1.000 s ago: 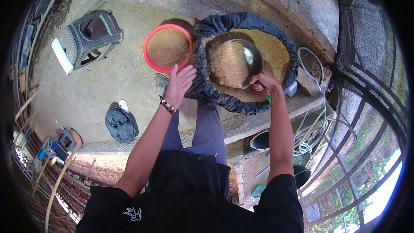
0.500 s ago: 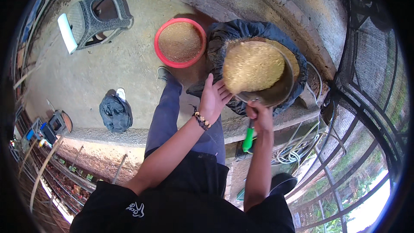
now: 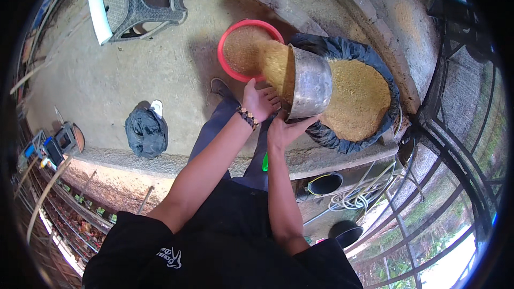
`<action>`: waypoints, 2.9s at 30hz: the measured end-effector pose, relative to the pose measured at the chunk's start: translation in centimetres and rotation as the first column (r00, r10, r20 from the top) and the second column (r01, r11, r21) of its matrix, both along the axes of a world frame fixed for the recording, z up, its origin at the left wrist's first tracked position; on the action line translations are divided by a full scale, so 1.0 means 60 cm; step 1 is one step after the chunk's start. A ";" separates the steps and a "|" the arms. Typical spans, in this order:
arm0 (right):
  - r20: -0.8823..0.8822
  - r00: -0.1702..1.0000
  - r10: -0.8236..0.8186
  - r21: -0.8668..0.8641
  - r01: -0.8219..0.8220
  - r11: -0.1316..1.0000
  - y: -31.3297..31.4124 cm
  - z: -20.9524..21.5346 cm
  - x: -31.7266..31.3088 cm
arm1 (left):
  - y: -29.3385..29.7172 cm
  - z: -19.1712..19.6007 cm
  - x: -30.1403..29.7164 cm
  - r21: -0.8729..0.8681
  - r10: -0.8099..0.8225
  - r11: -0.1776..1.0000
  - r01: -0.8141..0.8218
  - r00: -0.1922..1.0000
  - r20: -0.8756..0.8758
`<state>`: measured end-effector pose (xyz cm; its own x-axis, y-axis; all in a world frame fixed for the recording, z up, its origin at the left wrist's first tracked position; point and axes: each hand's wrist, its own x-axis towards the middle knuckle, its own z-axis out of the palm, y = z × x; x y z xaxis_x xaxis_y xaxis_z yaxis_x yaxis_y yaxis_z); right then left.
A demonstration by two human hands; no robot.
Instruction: Opening a bag of grain and scooping it into a bucket.
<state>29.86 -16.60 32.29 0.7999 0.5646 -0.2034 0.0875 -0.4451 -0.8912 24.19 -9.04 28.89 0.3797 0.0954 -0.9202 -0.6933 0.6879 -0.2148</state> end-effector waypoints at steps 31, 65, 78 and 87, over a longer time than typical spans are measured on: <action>0.464 0.886 0.023 0.129 -0.093 0.987 0.093 0.022 -0.137 | 0.062 0.004 -0.112 0.004 0.001 1.000 -0.002 0.990 0.140; 0.122 0.780 0.614 -0.184 -0.590 0.786 -0.001 0.069 -0.001 | -0.029 0.073 -0.084 0.542 -0.311 0.741 0.397 0.918 -0.248; 0.026 0.574 0.818 0.014 -0.819 0.574 0.159 0.073 -0.191 | 0.016 0.165 -0.247 0.312 0.051 0.946 -0.083 0.993 0.110; -0.315 0.725 0.612 -0.400 -0.687 0.607 0.195 -0.090 -0.206 | 0.305 0.027 -0.738 0.145 0.181 0.638 0.756 0.035 -0.983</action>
